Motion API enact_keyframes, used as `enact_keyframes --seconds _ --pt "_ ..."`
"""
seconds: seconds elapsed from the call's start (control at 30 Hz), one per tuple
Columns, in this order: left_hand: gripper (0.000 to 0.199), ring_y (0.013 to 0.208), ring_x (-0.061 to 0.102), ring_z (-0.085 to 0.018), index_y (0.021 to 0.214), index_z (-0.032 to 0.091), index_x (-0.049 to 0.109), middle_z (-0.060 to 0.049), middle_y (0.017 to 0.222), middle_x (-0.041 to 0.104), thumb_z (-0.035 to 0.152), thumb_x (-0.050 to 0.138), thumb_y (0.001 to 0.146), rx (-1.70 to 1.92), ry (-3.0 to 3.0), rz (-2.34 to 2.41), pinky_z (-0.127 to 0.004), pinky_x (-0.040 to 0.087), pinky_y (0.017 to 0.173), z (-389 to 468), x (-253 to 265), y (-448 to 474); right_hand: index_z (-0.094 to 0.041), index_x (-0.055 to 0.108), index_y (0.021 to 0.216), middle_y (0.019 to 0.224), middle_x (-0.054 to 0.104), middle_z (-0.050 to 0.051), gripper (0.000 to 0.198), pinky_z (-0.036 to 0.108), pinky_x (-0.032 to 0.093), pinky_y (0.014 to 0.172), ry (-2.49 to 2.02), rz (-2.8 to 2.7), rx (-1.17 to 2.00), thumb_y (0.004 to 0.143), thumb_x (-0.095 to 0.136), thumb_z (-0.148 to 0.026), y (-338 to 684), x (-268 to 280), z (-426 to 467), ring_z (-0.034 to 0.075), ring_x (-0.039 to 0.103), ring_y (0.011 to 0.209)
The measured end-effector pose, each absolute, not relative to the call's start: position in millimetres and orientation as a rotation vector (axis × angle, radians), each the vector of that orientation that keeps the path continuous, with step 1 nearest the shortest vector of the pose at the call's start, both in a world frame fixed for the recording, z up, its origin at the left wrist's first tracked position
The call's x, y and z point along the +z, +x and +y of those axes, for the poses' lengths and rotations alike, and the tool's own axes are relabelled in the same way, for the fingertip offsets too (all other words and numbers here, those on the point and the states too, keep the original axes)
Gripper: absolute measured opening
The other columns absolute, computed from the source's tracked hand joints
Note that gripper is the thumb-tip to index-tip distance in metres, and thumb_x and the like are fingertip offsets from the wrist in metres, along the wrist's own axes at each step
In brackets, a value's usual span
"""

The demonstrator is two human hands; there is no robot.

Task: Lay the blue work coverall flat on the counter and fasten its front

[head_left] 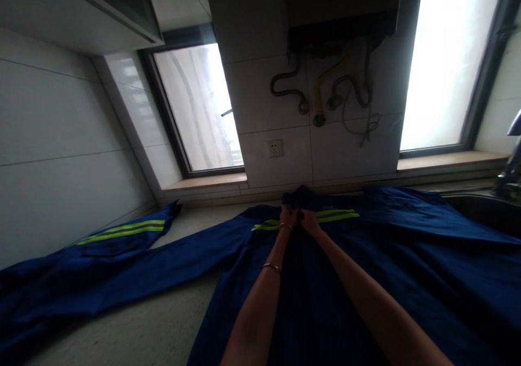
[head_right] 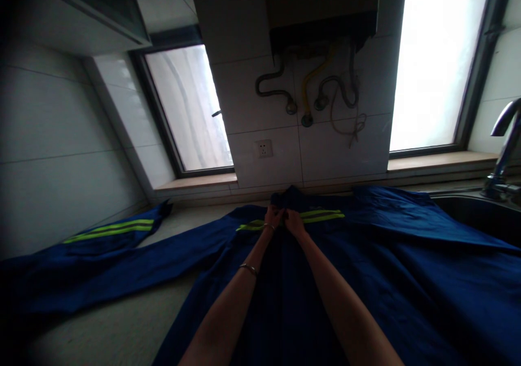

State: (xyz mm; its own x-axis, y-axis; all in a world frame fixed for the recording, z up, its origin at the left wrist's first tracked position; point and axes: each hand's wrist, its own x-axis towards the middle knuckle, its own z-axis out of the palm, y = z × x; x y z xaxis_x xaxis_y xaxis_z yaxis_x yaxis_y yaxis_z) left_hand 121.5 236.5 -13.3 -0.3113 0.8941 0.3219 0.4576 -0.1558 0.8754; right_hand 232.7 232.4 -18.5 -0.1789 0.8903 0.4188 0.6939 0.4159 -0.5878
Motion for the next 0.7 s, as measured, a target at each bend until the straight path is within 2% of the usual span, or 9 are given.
enact_keyframes --seconds 0.2,0.33,0.47,0.7 --pt "0.037 0.087 0.063 -0.019 0.098 0.016 0.051 -0.009 0.091 0.067 0.031 0.070 0.071 1.384 1.736 1.686 -0.027 0.046 0.075 231.7 -10.7 118.4 -0.013 0.067 0.092 0.093 0.068 0.009 0.028 0.024 0.038 0.079 -1.332 -1.932 0.319 0.077 0.044 -0.007 233.2 -21.7 233.9 0.018 0.059 0.089" --pt "0.026 0.082 0.064 -0.016 0.102 0.016 0.051 -0.006 0.087 0.068 0.021 0.059 0.078 1.387 1.718 1.653 -0.025 0.047 0.073 232.6 -12.4 116.0 -0.013 0.067 0.090 0.091 0.068 0.009 0.024 0.023 0.039 0.077 -1.362 -1.874 0.313 0.078 0.046 -0.010 236.0 -20.4 237.3 0.017 0.060 0.087" --pt "0.034 0.084 0.064 -0.015 0.103 0.017 0.051 -0.004 0.085 0.069 0.004 0.056 0.072 1.393 1.734 1.652 -0.025 0.047 0.076 234.4 -14.9 115.7 -0.014 0.067 0.087 0.090 0.068 0.008 0.021 0.022 0.038 0.076 -1.379 -1.842 0.314 0.078 0.048 -0.012 237.4 -20.0 239.0 0.017 0.060 0.087" --pt "0.035 0.084 0.064 -0.015 0.107 0.018 0.048 -0.004 0.084 0.069 0.003 0.051 0.075 1.414 1.740 1.699 -0.025 0.046 0.077 232.0 -13.5 116.2 -0.015 0.066 0.085 0.088 0.068 0.007 0.021 0.022 0.038 0.075 -1.356 -1.845 0.330 0.078 0.048 -0.011 236.9 -20.7 237.5 0.017 0.060 0.085"
